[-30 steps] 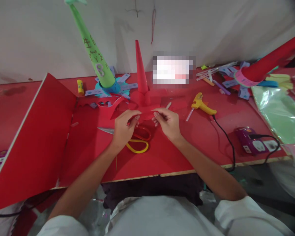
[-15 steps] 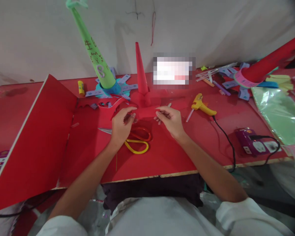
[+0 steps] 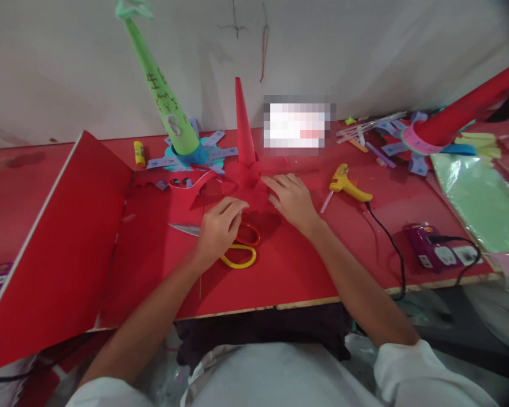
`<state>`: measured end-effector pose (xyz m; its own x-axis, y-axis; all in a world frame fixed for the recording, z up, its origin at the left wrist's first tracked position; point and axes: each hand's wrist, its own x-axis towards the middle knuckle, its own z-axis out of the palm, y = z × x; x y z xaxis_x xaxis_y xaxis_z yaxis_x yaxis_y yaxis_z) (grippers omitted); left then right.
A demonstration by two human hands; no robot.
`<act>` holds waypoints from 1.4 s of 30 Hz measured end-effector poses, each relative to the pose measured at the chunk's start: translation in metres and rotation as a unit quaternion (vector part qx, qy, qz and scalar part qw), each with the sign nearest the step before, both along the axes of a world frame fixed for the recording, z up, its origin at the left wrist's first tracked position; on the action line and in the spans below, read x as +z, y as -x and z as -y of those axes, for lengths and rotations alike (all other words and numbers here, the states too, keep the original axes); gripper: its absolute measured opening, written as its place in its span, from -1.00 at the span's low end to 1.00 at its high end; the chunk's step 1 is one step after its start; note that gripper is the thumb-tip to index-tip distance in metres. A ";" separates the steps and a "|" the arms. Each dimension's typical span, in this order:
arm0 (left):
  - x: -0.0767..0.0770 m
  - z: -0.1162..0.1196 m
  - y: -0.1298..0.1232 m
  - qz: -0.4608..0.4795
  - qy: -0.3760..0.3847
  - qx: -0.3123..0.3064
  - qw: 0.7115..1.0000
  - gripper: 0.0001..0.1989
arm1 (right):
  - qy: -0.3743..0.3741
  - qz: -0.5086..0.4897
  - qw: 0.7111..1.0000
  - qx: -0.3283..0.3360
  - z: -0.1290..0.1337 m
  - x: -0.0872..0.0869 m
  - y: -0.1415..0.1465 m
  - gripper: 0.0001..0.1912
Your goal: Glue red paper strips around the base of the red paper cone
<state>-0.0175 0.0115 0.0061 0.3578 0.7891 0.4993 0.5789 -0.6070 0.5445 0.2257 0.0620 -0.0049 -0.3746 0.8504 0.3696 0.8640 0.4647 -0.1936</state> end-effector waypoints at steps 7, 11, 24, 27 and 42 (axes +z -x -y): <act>0.004 -0.005 0.008 -0.037 -0.008 0.039 0.999 -0.72 | -0.003 -0.010 1.000 0.014 0.009 -0.003 -0.001 -0.66; 0.010 -0.016 0.019 0.018 0.000 0.119 0.993 -0.77 | -0.039 -0.025 0.999 -0.021 0.004 -0.008 -0.003 -0.62; 0.003 -0.024 0.028 -0.317 0.136 0.179 0.921 -0.50 | -0.015 -0.035 0.998 -0.052 0.001 -0.002 -0.002 -0.39; 0.003 -0.026 0.029 -0.301 0.141 0.167 0.928 -0.57 | -0.040 -0.063 0.994 -0.076 0.002 -0.001 -0.006 -0.38; 0.019 -0.014 0.025 0.016 -0.043 0.187 0.981 -0.72 | 0.063 -0.272 0.948 0.154 0.046 0.006 0.032 -0.69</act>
